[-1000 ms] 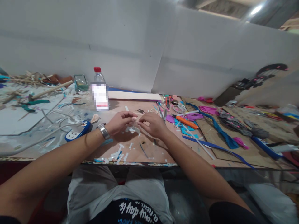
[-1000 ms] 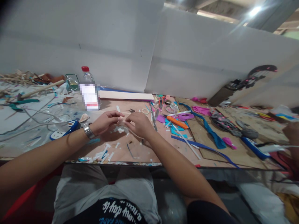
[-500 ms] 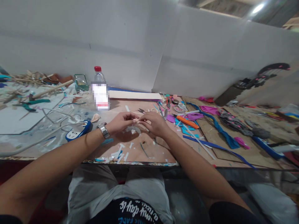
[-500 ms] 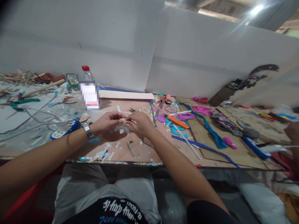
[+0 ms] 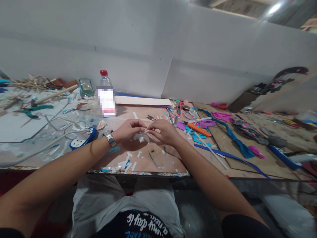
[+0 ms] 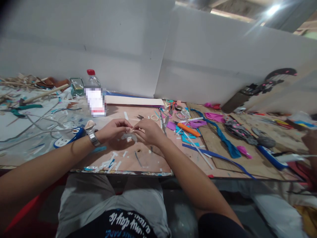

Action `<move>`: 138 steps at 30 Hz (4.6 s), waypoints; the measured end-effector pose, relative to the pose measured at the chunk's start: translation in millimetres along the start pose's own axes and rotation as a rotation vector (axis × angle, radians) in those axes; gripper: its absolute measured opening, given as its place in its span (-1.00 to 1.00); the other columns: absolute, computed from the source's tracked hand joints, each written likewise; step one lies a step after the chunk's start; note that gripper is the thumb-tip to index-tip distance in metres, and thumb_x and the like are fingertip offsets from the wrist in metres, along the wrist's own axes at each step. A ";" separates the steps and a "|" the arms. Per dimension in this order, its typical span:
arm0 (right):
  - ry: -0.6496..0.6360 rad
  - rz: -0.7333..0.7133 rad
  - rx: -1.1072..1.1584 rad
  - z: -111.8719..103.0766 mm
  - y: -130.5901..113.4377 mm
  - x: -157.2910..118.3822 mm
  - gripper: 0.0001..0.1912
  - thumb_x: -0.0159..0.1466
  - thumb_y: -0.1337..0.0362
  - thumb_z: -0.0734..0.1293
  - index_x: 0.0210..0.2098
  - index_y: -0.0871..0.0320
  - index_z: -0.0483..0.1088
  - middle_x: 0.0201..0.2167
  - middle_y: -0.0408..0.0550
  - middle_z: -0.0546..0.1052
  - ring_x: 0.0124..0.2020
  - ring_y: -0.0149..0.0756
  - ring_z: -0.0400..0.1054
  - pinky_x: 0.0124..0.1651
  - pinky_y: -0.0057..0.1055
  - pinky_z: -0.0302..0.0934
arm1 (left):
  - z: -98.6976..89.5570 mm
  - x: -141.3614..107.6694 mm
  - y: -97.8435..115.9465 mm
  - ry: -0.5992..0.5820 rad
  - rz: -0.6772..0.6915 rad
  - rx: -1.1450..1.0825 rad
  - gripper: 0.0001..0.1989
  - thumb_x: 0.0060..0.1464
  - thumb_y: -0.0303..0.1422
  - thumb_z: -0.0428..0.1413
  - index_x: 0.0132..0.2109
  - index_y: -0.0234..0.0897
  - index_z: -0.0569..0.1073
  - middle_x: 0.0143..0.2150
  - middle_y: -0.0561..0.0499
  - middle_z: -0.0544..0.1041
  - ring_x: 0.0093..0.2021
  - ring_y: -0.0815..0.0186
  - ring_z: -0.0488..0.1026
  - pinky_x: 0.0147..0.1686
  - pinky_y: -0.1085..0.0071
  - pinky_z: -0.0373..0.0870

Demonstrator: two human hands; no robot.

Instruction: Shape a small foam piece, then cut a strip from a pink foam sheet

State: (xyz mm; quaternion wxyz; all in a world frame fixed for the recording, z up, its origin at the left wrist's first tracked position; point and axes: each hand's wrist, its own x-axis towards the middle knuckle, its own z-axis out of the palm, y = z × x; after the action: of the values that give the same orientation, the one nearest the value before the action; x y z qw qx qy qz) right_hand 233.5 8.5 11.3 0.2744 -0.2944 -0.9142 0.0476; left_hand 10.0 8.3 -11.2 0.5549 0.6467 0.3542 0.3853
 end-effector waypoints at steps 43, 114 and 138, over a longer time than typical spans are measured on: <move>0.028 0.139 0.149 3.1 -14.1 -0.1 -0.84 0.30 0.20 0.37 -0.18 0.13 0.45 -0.32 -0.06 0.52 -0.32 -0.30 0.36 -0.20 -0.35 0.22 | 4.4 -2.0 -2.9 -0.154 0.036 -0.266 -0.66 0.06 -0.28 0.33 -0.13 -0.27 0.35 -0.15 -0.02 0.53 -0.16 0.34 0.48 -0.11 0.38 0.37; 0.066 0.075 0.358 -2.3 -19.9 0.4 -0.68 0.38 0.15 0.32 0.09 0.08 0.38 -0.18 -0.02 0.51 -0.21 -0.27 0.38 -0.12 -0.29 0.31 | -1.0 -4.8 3.2 -0.182 0.136 -0.075 -0.66 0.19 -0.16 0.22 -0.01 -0.31 0.58 0.04 -0.19 0.60 0.07 0.13 0.51 0.11 0.23 0.36; 0.282 0.366 0.914 10.0 -6.0 0.5 -0.59 0.21 -0.02 0.47 -0.09 0.09 0.43 -0.24 -0.07 0.51 -0.29 -0.33 0.40 -0.22 -0.39 0.33 | 0.7 -1.6 -1.3 -0.017 -0.046 -0.358 -0.68 -0.02 -0.18 0.37 -0.34 -0.35 0.51 -0.41 0.07 0.48 -0.39 0.44 0.40 -0.30 0.47 0.30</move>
State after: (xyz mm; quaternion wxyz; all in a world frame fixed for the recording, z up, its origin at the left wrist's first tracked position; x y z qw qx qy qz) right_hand 224.8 4.7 4.6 0.4830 -0.3033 -0.6874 0.4497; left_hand 9.9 6.7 -12.7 0.6728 0.5326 0.2900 0.4238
